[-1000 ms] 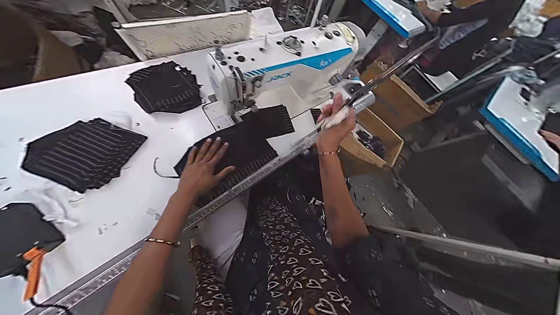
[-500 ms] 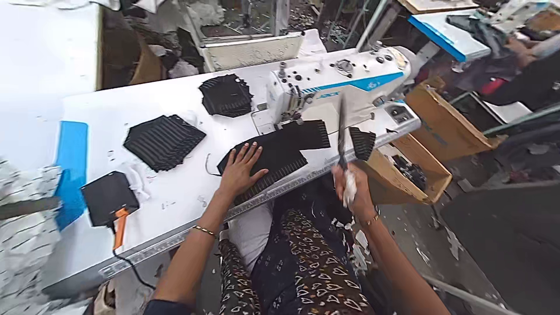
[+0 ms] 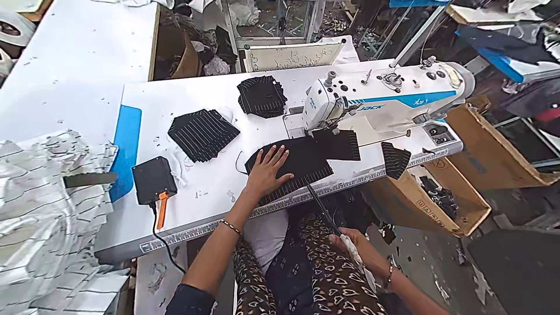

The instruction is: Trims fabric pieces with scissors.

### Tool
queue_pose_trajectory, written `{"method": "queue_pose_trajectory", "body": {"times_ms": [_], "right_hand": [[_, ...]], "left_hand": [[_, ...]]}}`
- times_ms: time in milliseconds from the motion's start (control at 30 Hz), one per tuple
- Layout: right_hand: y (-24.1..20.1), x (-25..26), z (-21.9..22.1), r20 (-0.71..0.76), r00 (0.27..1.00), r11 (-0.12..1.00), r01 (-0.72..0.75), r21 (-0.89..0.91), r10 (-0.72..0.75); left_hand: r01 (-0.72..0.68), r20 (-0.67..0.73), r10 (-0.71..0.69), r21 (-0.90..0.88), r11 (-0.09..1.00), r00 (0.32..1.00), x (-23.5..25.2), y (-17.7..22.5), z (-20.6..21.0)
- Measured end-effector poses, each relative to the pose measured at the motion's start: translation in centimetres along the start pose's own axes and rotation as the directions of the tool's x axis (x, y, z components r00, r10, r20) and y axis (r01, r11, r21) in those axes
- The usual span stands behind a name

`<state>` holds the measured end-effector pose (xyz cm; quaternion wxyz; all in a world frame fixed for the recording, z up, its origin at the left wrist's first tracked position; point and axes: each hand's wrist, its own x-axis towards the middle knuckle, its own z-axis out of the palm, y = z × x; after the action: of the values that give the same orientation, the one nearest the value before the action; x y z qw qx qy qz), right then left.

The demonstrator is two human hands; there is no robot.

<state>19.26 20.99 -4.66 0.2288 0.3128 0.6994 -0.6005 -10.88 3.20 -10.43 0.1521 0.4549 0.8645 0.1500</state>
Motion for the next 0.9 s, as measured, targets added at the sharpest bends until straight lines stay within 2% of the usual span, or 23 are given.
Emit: {"method": "queue_pose_trajectory", "body": {"times_ms": [133,333,433,533,667,900], "right_hand": [[-1.5,2.3,1.3,0.018,1.0,1.0,0.02,0.004,-0.02],[-2.2,2.8,1.4,0.019,0.999,0.981,-0.034,-0.192,0.038],[-1.9,2.7,1.6,-0.024,1.0,0.98,0.0,-0.201,-0.005],[-1.1,2.6,2.0,-0.072,0.996,0.993,0.036,-0.109,-0.044],[-0.6,2.4,2.6,-0.097,0.995,1.0,0.011,-0.02,-0.013],[-3.6,3.0,2.4,0.017,1.0,0.984,-0.013,0.18,0.01]], "left_hand": [[0.004,0.005,-0.004,-0.005,1.0,1.0,-0.3,0.3,0.1],[0.01,0.015,-0.01,-0.022,1.0,1.0,-0.5,0.4,0.2],[0.008,0.03,-0.008,-0.018,1.0,1.0,-0.5,0.5,0.0],[0.002,0.026,-0.002,-0.012,1.0,1.0,-0.6,0.4,0.1],[0.007,0.057,-0.006,-0.018,1.0,0.998,-0.6,0.6,0.0],[-0.009,0.059,0.01,-0.018,1.0,0.998,-0.9,0.8,-0.1]]}}
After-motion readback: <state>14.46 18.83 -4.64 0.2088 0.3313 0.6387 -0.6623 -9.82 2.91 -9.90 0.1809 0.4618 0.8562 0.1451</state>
